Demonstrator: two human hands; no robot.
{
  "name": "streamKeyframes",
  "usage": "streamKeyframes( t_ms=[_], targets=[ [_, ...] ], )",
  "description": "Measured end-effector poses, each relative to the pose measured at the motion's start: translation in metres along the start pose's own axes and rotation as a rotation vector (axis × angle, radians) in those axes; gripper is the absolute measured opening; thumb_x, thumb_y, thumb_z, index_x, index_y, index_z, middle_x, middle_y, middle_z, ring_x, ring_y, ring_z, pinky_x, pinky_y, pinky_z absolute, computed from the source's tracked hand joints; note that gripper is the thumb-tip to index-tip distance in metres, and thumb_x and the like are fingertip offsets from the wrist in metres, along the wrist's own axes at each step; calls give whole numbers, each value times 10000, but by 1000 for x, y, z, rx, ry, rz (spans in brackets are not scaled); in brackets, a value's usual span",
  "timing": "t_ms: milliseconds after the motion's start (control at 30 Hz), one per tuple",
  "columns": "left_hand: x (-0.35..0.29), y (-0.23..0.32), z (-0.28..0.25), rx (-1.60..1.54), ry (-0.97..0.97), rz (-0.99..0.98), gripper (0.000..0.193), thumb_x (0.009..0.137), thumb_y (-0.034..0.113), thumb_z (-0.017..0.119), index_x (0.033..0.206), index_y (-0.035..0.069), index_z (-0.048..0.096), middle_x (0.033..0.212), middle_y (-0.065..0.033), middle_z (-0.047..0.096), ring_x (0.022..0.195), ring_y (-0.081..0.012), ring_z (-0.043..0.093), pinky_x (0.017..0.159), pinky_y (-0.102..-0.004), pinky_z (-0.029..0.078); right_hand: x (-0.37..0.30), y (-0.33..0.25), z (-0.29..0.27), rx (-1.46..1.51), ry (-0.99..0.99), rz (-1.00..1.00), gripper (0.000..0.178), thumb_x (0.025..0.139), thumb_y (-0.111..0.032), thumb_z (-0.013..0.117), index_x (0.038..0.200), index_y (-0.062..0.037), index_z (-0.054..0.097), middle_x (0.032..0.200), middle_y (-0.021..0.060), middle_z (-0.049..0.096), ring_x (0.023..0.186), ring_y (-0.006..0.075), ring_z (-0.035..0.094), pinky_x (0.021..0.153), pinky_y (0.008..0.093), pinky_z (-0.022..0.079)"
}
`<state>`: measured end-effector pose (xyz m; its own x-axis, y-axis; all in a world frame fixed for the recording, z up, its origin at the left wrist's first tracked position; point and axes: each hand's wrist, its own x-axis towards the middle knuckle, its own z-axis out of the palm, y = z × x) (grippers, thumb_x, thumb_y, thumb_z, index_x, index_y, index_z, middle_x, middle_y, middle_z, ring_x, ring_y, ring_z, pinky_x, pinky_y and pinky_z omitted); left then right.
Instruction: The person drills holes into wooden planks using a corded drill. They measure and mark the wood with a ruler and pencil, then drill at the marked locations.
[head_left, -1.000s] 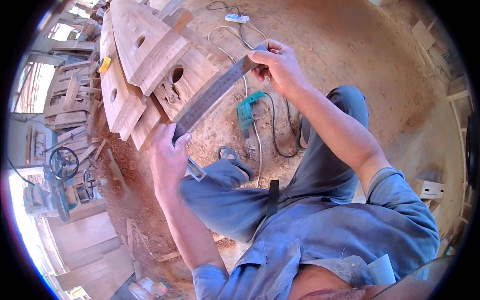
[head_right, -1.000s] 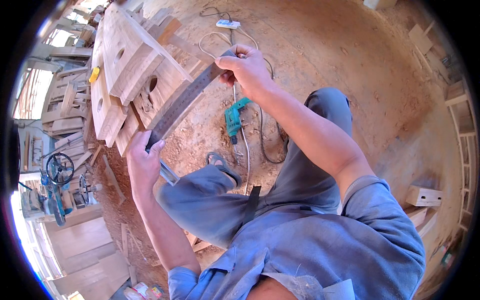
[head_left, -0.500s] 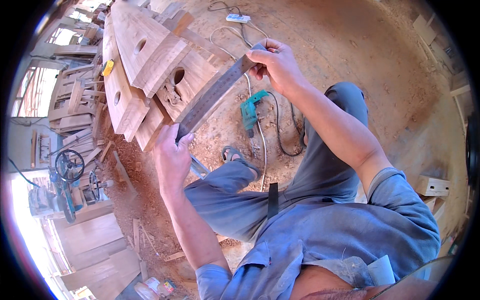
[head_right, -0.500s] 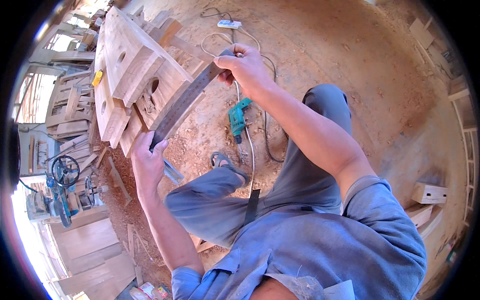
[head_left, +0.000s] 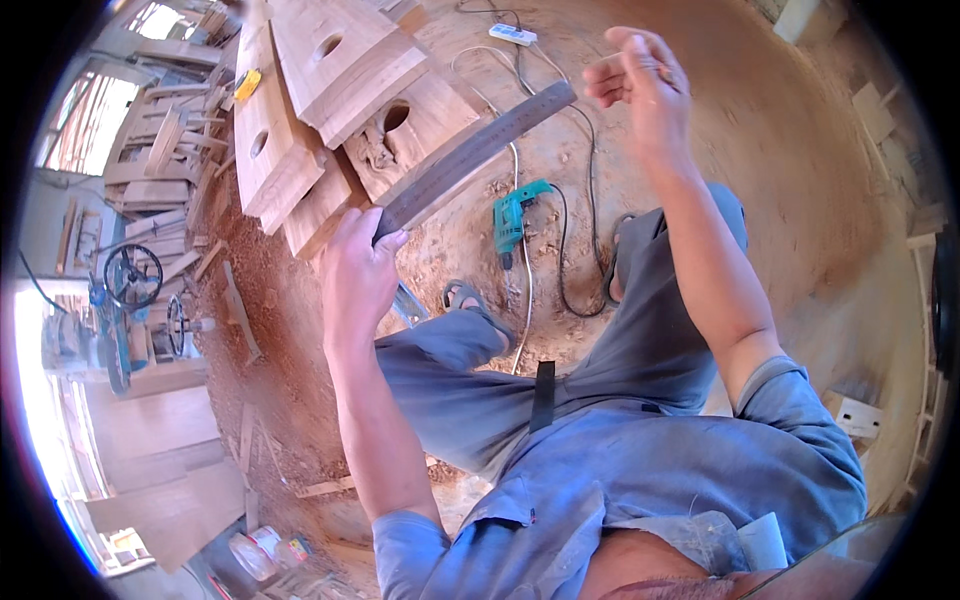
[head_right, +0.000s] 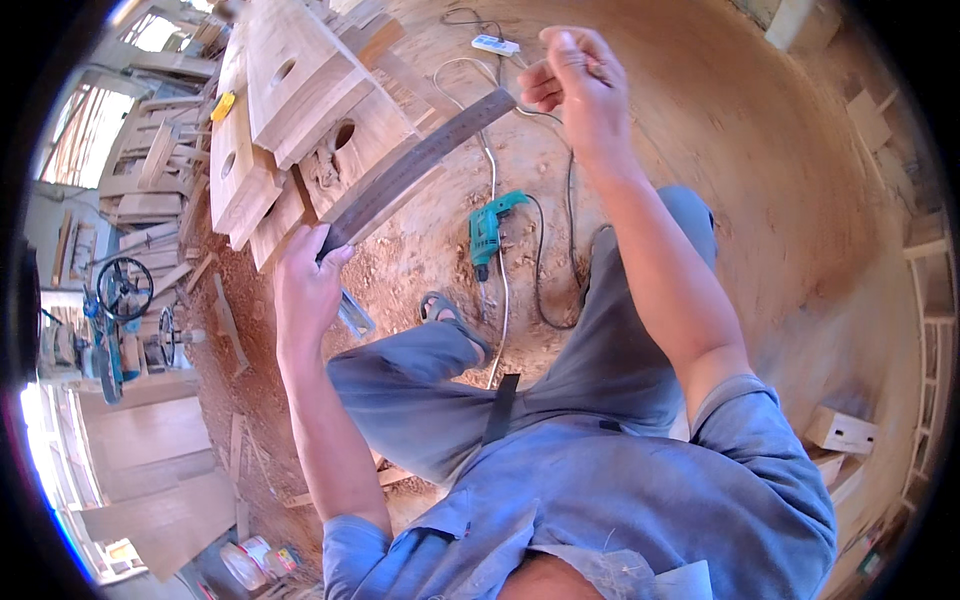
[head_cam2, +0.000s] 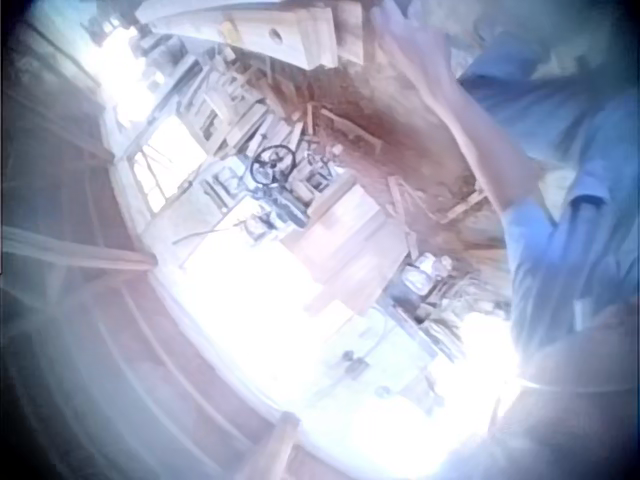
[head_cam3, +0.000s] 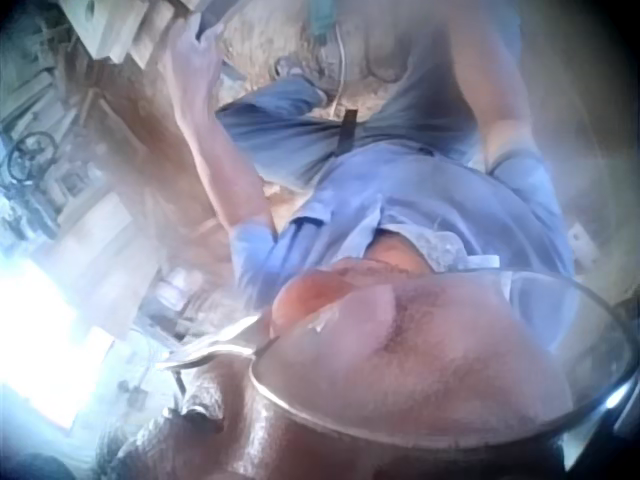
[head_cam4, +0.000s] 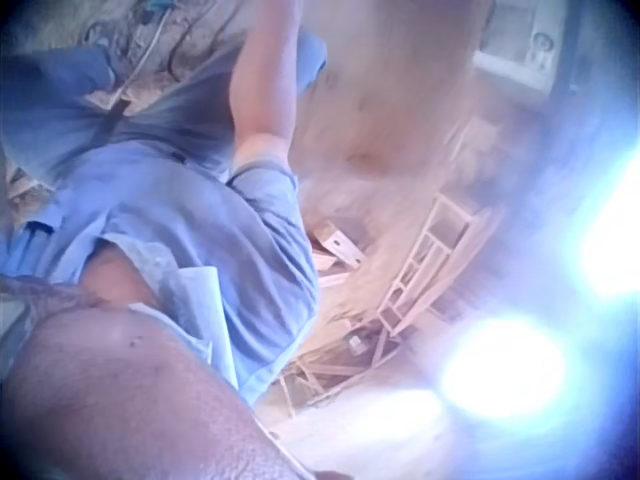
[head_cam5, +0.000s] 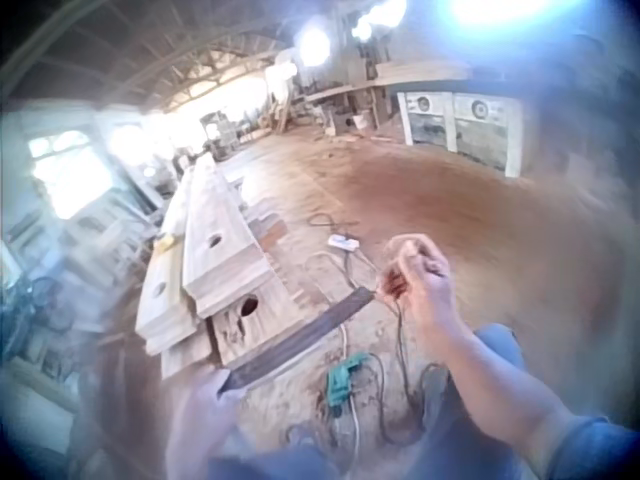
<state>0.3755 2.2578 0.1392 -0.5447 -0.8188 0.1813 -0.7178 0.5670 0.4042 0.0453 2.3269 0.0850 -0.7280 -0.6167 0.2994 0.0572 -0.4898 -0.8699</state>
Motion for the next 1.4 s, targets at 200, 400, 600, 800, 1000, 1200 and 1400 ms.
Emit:
streamKeyframes(
  t_ms=[200,400,600,800,1000,1200,1400],
  targets=[
    [1,-7,2,36,16,48,219,877,146,733,953,-13,602,880,-186,580,840,-414,584,747,-480,442,-13,-28,9,135,-413,-219,278,1052,-258,586,1103,-16,713,867,74,720,696,106,641,598,259,498],
    [1,-7,2,50,35,57,222,866,143,740,996,-7,640,907,-181,607,866,-402,605,766,-477,461,-33,-24,46,-144,-637,-294,111,960,-109,714,997,-4,711,804,21,670,695,72,600,614,238,475],
    [1,-8,2,43,47,65,239,863,141,745,1030,-6,657,928,-180,623,886,-400,616,778,-478,468,-34,0,58,-170,-688,-282,113,959,-129,709,973,-19,684,802,10,673,709,66,607,603,234,463],
    [2,-9,3,53,32,55,230,866,137,743,1017,-10,651,929,-179,621,884,-401,616,774,-484,466,-31,10,61,-181,-710,-381,81,921,-91,711,930,-11,704,775,35,683,676,83,624,594,240,462],
    [1,-8,4,35,44,63,220,859,130,749,996,-9,645,914,-183,612,862,-409,612,755,-490,466,-32,9,65,-173,-740,-403,71,891,-64,723,918,1,725,757,42,698,645,88,628,575,238,449],
    [1,-8,3,47,44,60,226,852,124,753,1004,-8,652,913,-182,617,864,-412,617,755,-490,469,-34,11,65,-202,-751,-371,100,906,-82,740,957,3,732,803,52,716,688,86,639,595,242,461],
    [3,-8,3,46,33,61,233,854,132,754,1014,-9,660,913,-180,625,869,-408,625,762,-487,477,-35,16,64,-175,-766,-313,109,920,-73,739,988,12,732,850,61,724,734,96,645,637,248,483]
  ],
)
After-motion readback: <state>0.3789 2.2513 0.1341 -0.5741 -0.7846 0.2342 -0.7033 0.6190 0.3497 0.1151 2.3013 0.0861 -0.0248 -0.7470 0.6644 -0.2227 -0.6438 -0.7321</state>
